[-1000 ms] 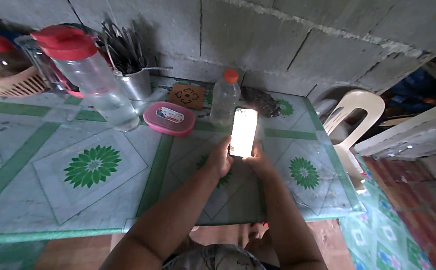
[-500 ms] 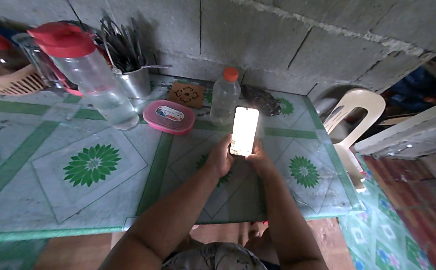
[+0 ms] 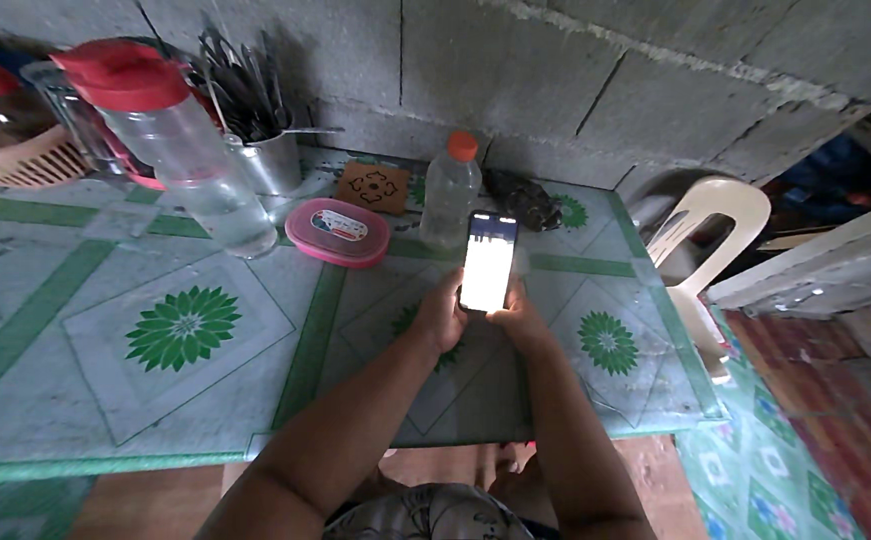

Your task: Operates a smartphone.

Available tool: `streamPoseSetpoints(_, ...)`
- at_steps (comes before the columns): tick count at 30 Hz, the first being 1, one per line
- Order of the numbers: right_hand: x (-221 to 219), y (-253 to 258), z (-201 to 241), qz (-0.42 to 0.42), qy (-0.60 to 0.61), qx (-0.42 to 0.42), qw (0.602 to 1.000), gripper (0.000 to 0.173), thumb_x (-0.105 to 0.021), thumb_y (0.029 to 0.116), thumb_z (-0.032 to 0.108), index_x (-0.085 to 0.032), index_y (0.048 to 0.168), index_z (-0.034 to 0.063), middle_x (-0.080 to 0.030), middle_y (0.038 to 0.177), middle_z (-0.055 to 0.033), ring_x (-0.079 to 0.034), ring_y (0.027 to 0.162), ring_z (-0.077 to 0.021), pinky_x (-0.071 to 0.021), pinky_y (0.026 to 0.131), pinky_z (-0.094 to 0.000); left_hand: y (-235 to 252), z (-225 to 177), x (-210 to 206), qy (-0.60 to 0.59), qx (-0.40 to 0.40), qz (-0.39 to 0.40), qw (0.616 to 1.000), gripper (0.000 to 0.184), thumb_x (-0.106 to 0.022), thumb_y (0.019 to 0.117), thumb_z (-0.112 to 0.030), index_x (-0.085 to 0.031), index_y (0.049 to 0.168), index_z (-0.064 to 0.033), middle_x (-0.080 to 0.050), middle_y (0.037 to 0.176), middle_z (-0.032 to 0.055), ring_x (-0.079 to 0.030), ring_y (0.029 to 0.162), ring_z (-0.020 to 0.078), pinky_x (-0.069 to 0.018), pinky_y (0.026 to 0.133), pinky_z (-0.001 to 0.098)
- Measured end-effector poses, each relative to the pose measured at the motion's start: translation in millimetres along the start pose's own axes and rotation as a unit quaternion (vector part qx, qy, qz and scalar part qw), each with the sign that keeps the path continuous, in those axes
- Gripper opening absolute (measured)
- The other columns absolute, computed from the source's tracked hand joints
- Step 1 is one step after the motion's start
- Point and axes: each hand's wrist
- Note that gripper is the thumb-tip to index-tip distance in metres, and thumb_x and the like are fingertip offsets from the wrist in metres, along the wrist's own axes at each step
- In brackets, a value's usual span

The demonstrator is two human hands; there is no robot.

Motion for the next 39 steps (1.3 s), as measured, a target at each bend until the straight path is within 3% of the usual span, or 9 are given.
streamPoseSetpoints(2,-0.9,-0.3,0.8,-0.018,-0.022,-0.007,1.0,0.097,-0.066,0.0745,-0.002,-0.019,0.159,0.0097,-0.056,0.142,-0.0157,-0.063,0.121,-0.0178,-0.0563,0.098,-0.0363,0.4,0.3,0.2,0.011,0.003,-0.004,1.0,0.046,-0.039,0.1105,-0.04,-0.046,0.145,-0.0107,-0.062,0.132,0.0126,-0.065,0.115,0.0238,-0.0563,0.095,0.0415)
streamPoseSetpoints(5,-0.9,-1.3,3.5,-0.019,-0.05,-0.019,0.998,0.09,-0.067,0.083,-0.003,-0.02,0.158,0.0076,-0.055,0.142,-0.0161,-0.062,0.122,-0.0183,-0.0551,0.101,-0.0367,1.3,0.7,1.9,0.029,0.003,0.011,1.0,0.048,-0.034,0.1111,-0.042,-0.045,0.147,-0.0115,-0.063,0.133,0.0129,-0.065,0.117,0.0253,-0.0555,0.098,0.0433)
streamPoseSetpoints(15,1.8,0.5,-0.5,-0.004,-0.028,-0.002,1.0,0.096,-0.068,0.0768,-0.003,-0.019,0.158,0.0085,-0.052,0.146,-0.0151,-0.063,0.122,-0.0171,-0.0559,0.099,-0.0347,-1.6,-1.2,0.6,-0.001,0.013,0.026,1.0,0.051,-0.033,0.1104,-0.045,-0.049,0.142,-0.0074,-0.066,0.126,0.0146,-0.067,0.111,0.0246,-0.0565,0.095,0.0398)
streamPoseSetpoints(21,0.7,0.8,0.7,-0.003,-0.014,-0.001,1.0,0.088,-0.064,0.0833,-0.007,-0.019,0.158,0.0087,-0.057,0.14,-0.0159,-0.065,0.118,-0.0177,-0.0568,0.099,-0.0354,-1.6,-1.5,-0.1,-0.004,0.012,0.017,1.0,0.05,-0.034,0.1105,-0.044,-0.048,0.143,-0.0076,-0.064,0.129,0.0146,-0.066,0.114,0.025,-0.0556,0.096,0.0409)
streamPoseSetpoints(29,1.1,0.0,0.7,0.005,-0.007,-0.016,1.0,0.093,-0.064,0.0791,-0.007,-0.018,0.159,0.0087,-0.053,0.145,-0.015,-0.063,0.121,-0.0166,-0.0558,0.1,-0.0347,-1.1,-2.2,-0.7,-0.01,0.025,0.008,1.0,0.051,-0.035,0.1102,-0.044,-0.049,0.142,-0.008,-0.065,0.128,0.0155,-0.067,0.112,0.0271,-0.0569,0.095,0.0434)
streamPoseSetpoints(33,-0.6,1.0,-2.7,-0.007,0.023,0.015,1.0,0.083,-0.063,0.0863,-0.002,-0.021,0.157,0.008,-0.057,0.14,-0.015,-0.065,0.118,-0.0178,-0.0565,0.1,-0.036,0.3,0.2,0.0,-0.003,0.011,-0.001,1.0,0.046,-0.035,0.1111,-0.04,-0.045,0.145,-0.0111,-0.064,0.128,0.0152,-0.067,0.111,0.0268,-0.0572,0.093,0.0429)
streamPoseSetpoints(36,-6.6,2.2,-2.6,-0.112,-0.05,0.091,0.988,0.083,-0.064,0.0903,0.008,-0.02,0.16,0.0094,-0.046,0.149,-0.017,-0.062,0.118,-0.021,-0.0565,0.094,-0.0397,0.2,0.0,0.0,0.002,0.003,0.005,1.0,0.045,-0.035,0.1114,-0.04,-0.045,0.145,-0.0116,-0.064,0.128,0.015,-0.067,0.112,0.0262,-0.0571,0.094,0.0428)
streamPoseSetpoints(39,-3.9,0.0,-6.2,-0.191,-0.199,0.19,0.942,0.077,-0.064,0.093,0.028,-0.032,0.157,0.0023,-0.03,0.161,-0.0262,-0.041,0.142,-0.0373,-0.0441,0.108,-0.0538,-0.2,0.5,0.3,0.001,0.0,0.017,1.0,0.044,-0.033,0.1121,-0.038,-0.044,0.145,-0.0109,-0.064,0.128,0.0159,-0.067,0.111,0.0267,-0.0573,0.094,0.0433)
Point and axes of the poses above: each hand's wrist, its own y-axis towards the middle knuckle, its own x-axis out of the back of the hand, z = x × y
